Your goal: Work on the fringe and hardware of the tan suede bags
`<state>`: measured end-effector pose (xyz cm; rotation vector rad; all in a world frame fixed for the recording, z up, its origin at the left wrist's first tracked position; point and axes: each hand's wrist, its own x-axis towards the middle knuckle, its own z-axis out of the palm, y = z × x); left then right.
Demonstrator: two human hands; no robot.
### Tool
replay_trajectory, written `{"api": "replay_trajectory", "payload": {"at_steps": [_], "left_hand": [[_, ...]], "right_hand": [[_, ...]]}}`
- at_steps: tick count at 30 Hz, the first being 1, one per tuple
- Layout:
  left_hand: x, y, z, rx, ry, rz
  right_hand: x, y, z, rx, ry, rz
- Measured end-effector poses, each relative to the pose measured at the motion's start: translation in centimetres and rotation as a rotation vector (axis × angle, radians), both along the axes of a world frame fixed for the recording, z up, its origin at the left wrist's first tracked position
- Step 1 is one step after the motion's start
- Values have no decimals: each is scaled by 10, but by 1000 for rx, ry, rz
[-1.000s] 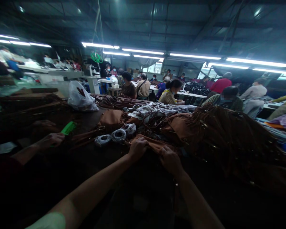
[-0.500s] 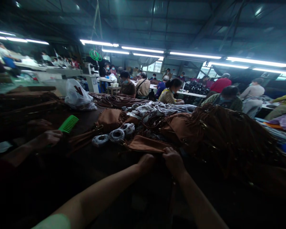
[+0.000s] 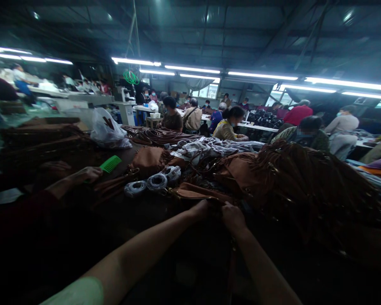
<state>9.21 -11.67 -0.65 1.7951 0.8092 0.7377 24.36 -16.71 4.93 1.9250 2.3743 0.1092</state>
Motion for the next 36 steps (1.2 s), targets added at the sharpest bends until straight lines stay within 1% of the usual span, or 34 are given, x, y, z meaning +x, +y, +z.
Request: {"api": "replay_trajectory", "payload": {"at_steps": [3, 6, 8, 10, 12, 14, 16, 18, 20, 22, 23, 25, 27, 29, 30, 32, 34, 36], "left_hand": [[-2, 1, 0, -11, -21, -38], [-1, 0, -2, -24, -93, -60], [4, -2, -6, -85, -137, -35], [10, -4, -9, -153, -154, -8], [15, -7, -11, -164, -143, 7], [16, -11, -10, -140, -131, 22], [13, -16, -6, -36, -75, 54], [6, -19, -3, 93, 10, 77], [-1, -21, -1, 222, 94, 86], [-7, -23, -1, 348, 170, 68], [-10, -24, -1, 438, 220, 51], [-14, -26, 0, 640, 311, 12], [-17, -30, 3, 800, 372, -7], [-19, -34, 7, 909, 422, 6], [-20, -35, 9, 944, 437, 21], [-21, -37, 14, 975, 419, 61], [-21, -36, 17, 942, 357, 91], [-20, -32, 18, 844, 293, 86]], "right_hand": [[0, 0, -7, 32, -5, 61], [3, -3, -20, 140, 22, 115], [7, -8, -28, 221, 110, 161], [10, -14, -34, 270, 233, 233], [14, -19, -35, 282, 352, 273], [16, -18, -34, 256, 445, 252], [19, -12, -32, 201, 519, 202], [23, -3, -30, 168, 588, 192], [25, 4, -28, 211, 664, 241], [25, 6, -25, 243, 689, 321], [24, 5, -24, 234, 665, 349], [17, 0, -21, 177, 539, 361], [8, -3, -16, 157, 356, 297], [-1, -4, -11, 178, 186, 205], [-4, -3, -8, 180, 130, 182], [-6, 0, -6, 159, 115, 208], [-4, 2, -8, 128, 229, 284], [0, -1, -15, 144, 428, 317]]}}
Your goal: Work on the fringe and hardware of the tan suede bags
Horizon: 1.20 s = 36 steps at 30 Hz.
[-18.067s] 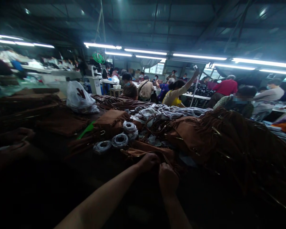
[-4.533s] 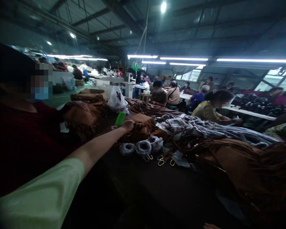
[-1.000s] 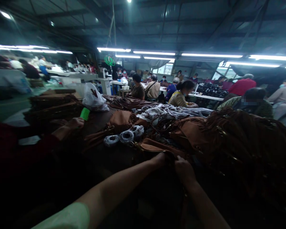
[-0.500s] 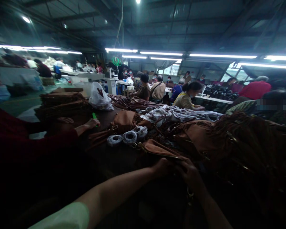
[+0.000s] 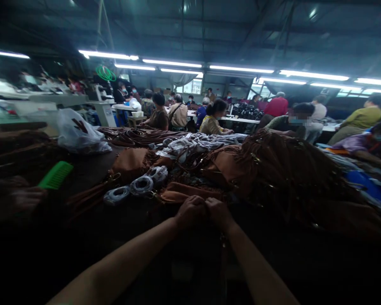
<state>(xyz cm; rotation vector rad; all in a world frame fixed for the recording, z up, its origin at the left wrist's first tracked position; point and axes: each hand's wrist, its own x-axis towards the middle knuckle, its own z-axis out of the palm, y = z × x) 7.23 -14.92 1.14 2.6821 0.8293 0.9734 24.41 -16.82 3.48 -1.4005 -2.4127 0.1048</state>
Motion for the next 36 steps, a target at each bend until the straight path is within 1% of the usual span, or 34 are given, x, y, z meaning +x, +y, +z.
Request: {"api": "replay_trajectory", "payload": {"at_steps": [2, 4, 6, 8, 10, 11, 12, 13, 14, 16, 18, 20, 23, 25, 29, 32, 36], "left_hand": [[1, 4, 0, -129, -51, -26], [2, 8, -2, -242, -102, -33], [2, 10, -5, -321, -150, -35], [2, 11, -6, -370, -190, -43], [2, 11, -8, -397, -214, -56], [2, 11, -8, -405, -220, -57], [2, 12, -8, -409, -222, -55], [2, 12, -8, -411, -222, -52], [2, 12, -8, -412, -221, -47], [3, 12, -8, -419, -224, -38], [3, 11, -8, -431, -235, -43], [2, 10, -8, -436, -249, -47], [2, 9, -8, -433, -251, -38], [2, 9, -8, -428, -243, -34], [2, 9, -8, -412, -253, -54], [3, 10, -8, -405, -258, -50], [3, 10, -10, -413, -271, -49]], "right_hand": [[3, -9, -9, 50, 214, -25], [6, -23, -18, 147, 376, -87], [17, -38, -24, 232, 463, -170], [42, -49, -27, 261, 491, -331], [80, -54, -27, 211, 471, -567], [101, -54, -26, 155, 447, -681], [121, -52, -25, 87, 412, -759], [138, -49, -24, 21, 372, -802], [151, -45, -23, -46, 323, -813], [162, -35, -21, -150, 227, -769], [157, -24, -19, -213, 161, -701], [146, -13, -17, -250, 125, -642], [132, -5, -15, -296, 79, -583], [129, -4, -15, -307, 48, -571], [128, -9, -20, -304, 5, -625], [128, -12, -24, -296, 6, -648], [130, -19, -22, -259, 38, -661]]}}
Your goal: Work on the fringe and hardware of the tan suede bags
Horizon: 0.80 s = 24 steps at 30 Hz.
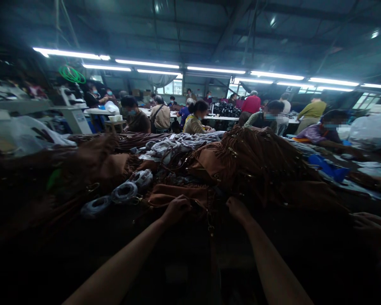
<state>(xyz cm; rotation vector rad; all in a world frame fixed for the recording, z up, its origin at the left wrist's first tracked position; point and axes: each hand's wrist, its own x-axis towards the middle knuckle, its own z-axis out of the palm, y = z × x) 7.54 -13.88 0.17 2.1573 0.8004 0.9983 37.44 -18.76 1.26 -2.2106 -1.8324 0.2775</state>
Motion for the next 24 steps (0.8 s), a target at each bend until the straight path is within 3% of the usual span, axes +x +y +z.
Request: {"api": "replay_trajectory", "payload": {"at_steps": [8, 11, 13, 15, 18, 24], "left_hand": [[-1, 6, -12, 7, -25, -18], [-1, 8, -14, 23, -31, -22], [0, 8, -13, 28, -37, -20], [-1, 9, -13, 20, -48, -33], [-1, 11, -13, 6, -65, -62], [-1, 15, -19, -32, -54, -64]], "right_hand": [[5, -26, 17, 74, -29, -118], [-32, -37, 32, 177, -7, -154], [-75, -44, 39, 238, 71, -76], [-119, -48, 42, 238, 120, 9], [-165, -48, 38, 173, 65, -12], [-178, -41, 31, 100, -85, -133]]}}
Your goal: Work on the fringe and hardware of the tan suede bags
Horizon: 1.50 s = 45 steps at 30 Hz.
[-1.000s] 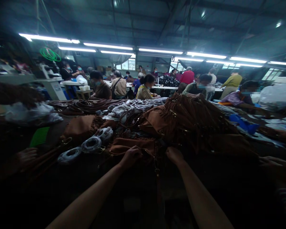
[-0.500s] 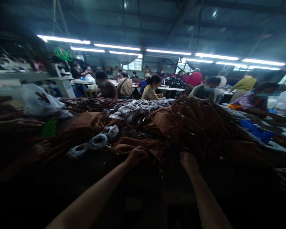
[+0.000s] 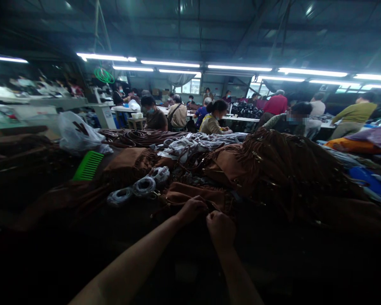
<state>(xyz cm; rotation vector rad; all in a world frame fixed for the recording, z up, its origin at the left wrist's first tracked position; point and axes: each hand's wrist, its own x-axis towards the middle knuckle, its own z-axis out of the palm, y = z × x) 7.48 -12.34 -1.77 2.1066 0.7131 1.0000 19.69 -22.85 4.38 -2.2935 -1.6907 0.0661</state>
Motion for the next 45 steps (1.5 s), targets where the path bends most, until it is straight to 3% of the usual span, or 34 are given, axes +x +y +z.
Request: {"api": "replay_trajectory", "payload": {"at_steps": [7, 11, 19, 21, 27, 33, 38, 42, 45], "left_hand": [[-4, -6, 9, -10, -11, -1], [-3, -7, 11, -77, -47, 28], [0, -1, 9, -134, -49, 50], [0, -2, 10, -145, -71, 48], [-4, 2, 12, -225, -128, 62], [-11, 10, 9, -400, -276, 122], [-6, 8, 7, -518, -415, 120], [-11, 2, 30, -499, -342, 155], [-46, -2, 67, -260, -140, 324]], "right_hand": [[-6, 2, -5, 12, -29, -24], [-1, 2, -11, 83, 120, 2], [23, 5, -30, 110, 515, 278], [21, 4, -30, 135, 488, 313], [12, 17, -9, 233, 352, 175], [5, 43, 16, 68, 55, 303], [7, 52, 8, 65, -11, 380], [15, 58, -4, 133, 77, 369], [20, 61, -9, 149, 144, 333]]}}
